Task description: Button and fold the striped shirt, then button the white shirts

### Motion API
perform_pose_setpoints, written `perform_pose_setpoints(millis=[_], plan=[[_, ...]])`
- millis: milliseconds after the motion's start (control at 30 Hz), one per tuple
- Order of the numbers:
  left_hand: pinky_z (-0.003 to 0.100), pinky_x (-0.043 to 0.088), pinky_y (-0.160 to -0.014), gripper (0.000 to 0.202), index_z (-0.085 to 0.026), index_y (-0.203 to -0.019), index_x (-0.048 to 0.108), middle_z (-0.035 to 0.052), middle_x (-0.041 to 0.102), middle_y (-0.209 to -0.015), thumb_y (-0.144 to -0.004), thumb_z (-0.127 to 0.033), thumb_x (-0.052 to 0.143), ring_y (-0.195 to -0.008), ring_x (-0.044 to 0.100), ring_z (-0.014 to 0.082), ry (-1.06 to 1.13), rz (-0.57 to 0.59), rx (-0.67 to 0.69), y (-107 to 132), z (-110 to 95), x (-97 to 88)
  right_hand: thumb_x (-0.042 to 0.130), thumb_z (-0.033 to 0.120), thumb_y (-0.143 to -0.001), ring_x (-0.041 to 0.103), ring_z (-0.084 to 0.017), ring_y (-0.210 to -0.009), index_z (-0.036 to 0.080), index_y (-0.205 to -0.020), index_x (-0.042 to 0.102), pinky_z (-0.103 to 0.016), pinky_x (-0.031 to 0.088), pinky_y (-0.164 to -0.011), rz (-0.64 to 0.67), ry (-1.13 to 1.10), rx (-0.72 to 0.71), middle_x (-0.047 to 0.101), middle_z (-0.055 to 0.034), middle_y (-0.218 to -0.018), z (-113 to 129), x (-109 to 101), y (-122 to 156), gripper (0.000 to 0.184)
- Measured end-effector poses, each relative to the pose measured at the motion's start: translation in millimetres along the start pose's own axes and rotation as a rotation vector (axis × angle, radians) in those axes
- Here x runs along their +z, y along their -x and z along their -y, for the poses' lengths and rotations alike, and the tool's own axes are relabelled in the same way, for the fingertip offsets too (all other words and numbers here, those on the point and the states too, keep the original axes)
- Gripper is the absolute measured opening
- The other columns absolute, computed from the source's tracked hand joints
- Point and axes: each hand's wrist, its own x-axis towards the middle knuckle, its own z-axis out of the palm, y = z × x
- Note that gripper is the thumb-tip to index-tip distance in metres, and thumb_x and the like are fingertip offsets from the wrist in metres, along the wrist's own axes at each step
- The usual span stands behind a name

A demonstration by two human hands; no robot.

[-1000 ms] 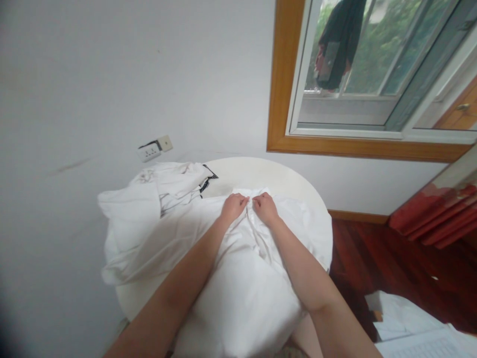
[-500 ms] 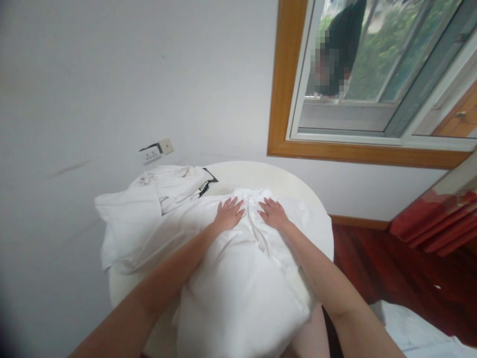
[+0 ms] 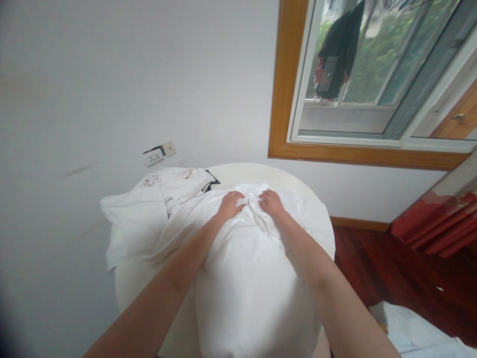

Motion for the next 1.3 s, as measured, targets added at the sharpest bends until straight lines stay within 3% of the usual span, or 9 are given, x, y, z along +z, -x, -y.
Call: perform_pose_setpoints(millis=[100, 200, 267, 367, 467, 600, 800, 1000, 1300], plan=[[0.036, 0.038, -0.097, 0.018, -0.02, -0.097, 0.063, 0.0072, 0.063, -0.104, -0.08, -0.023, 0.06, -0.107, 0.052, 0.0214, 0.031, 0.0, -0.078, -0.1, -17.0, -4.7, 0.05, 0.024, -0.086, 0.057, -0.018, -0.101, 0.019, -0.1, 0.069, -0.03, 0.039, -0.094, -0.028, -0.07, -0.052, 0.067, -0.0073, -0.102, 24.7, -11.3, 6.5, 0.024], [0.029, 0.04, -0.092, 0.02, -0.018, -0.09, 0.065, 0.0057, 0.066, -0.098, -0.082, -0.01, 0.049, -0.098, 0.058, 0.0169, 0.145, 0.032, -0.253, 1.5, -35.1, -1.4, 0.053, 0.034, -0.085, 0.059, -0.015, -0.079, 0.017, -0.104, 0.067, -0.025, 0.043, -0.077, 0.048, -0.144, -0.003, 0.065, -0.0066, -0.089, 45.6, -11.6, 20.9, 0.029], [0.028, 0.042, -0.088, 0.024, -0.017, -0.093, 0.064, 0.006, 0.067, -0.097, -0.083, -0.008, 0.044, -0.093, 0.059, 0.0158, 0.19, 0.053, -0.335, 6.2, -44.8, 3.1, 0.061, 0.034, -0.079, 0.059, -0.015, -0.075, 0.014, -0.109, 0.064, -0.024, 0.044, -0.072, 0.082, -0.149, 0.091, 0.064, -0.0085, -0.093, 52.1, -5.8, 31.4, 0.036], [0.031, 0.042, -0.087, 0.022, -0.016, -0.1, 0.06, 0.0081, 0.065, -0.099, -0.084, -0.014, 0.045, -0.094, 0.058, 0.0182, 0.159, 0.019, -0.382, 18.2, -55.2, 8.5, 0.057, 0.021, -0.08, 0.059, -0.016, -0.083, 0.012, -0.104, 0.067, -0.023, 0.042, -0.076, 0.062, -0.124, 0.178, 0.064, -0.0099, -0.096, 52.1, 3.6, 40.9, 0.028], [0.033, 0.038, -0.09, 0.019, -0.019, -0.101, 0.057, 0.007, 0.062, -0.102, -0.083, -0.019, 0.05, -0.1, 0.053, 0.0201, 0.084, -0.032, -0.362, 28.9, -61.7, 9.7, 0.051, 0.019, -0.083, 0.058, -0.016, -0.087, 0.015, -0.096, 0.07, -0.023, 0.04, -0.078, 0.044, -0.12, 0.216, 0.064, -0.0083, -0.093, 48.4, 8.1, 41.9, 0.023], [0.034, 0.035, -0.091, 0.018, -0.021, -0.1, 0.058, 0.0062, 0.058, -0.103, -0.082, -0.021, 0.054, -0.103, 0.048, 0.0213, 0.034, 0.007, -0.313, 31.8, -64.1, 8.6, 0.052, 0.023, -0.084, 0.057, -0.016, -0.085, 0.018, -0.094, 0.07, -0.023, 0.04, -0.078, 0.032, -0.126, 0.229, 0.063, -0.0068, -0.09, 46.1, 7.9, 40.0, 0.021], [0.035, 0.036, -0.088, 0.029, -0.025, -0.106, 0.062, 0.0062, 0.057, -0.102, -0.082, -0.013, 0.049, -0.101, 0.047, 0.0219, 0.012, 0.023, -0.216, 29.1, -62.0, 9.1, 0.043, 0.012, -0.084, 0.055, -0.017, -0.088, 0.011, -0.098, 0.064, -0.025, 0.04, -0.084, -0.131, -0.161, 0.252, 0.061, -0.0104, -0.092, 41.9, 7.3, 40.2, 0.025], [0.037, 0.036, -0.092, 0.028, -0.024, -0.108, 0.062, 0.0073, 0.057, -0.103, -0.086, -0.017, 0.047, -0.101, 0.046, 0.0231, 0.002, 0.028, -0.11, 29.6, -63.6, 6.5, 0.045, 0.019, -0.084, 0.057, -0.017, -0.09, 0.016, -0.098, 0.065, -0.025, 0.04, -0.08, -0.012, -0.16, 0.28, 0.064, -0.0081, -0.097, 41.5, 9.3, 40.6, 0.025], [0.036, 0.035, -0.092, 0.018, -0.02, -0.101, 0.059, 0.007, 0.056, -0.101, -0.086, -0.028, 0.052, -0.101, 0.046, 0.0222, -0.012, 0.015, -0.119, 27.3, -60.0, 13.6, 0.048, 0.022, -0.08, 0.059, -0.016, -0.078, 0.019, -0.094, 0.067, -0.024, 0.041, -0.07, 0.025, -0.243, 0.342, 0.068, -0.0042, -0.089, 44.6, 2.5, 40.5, 0.023]])
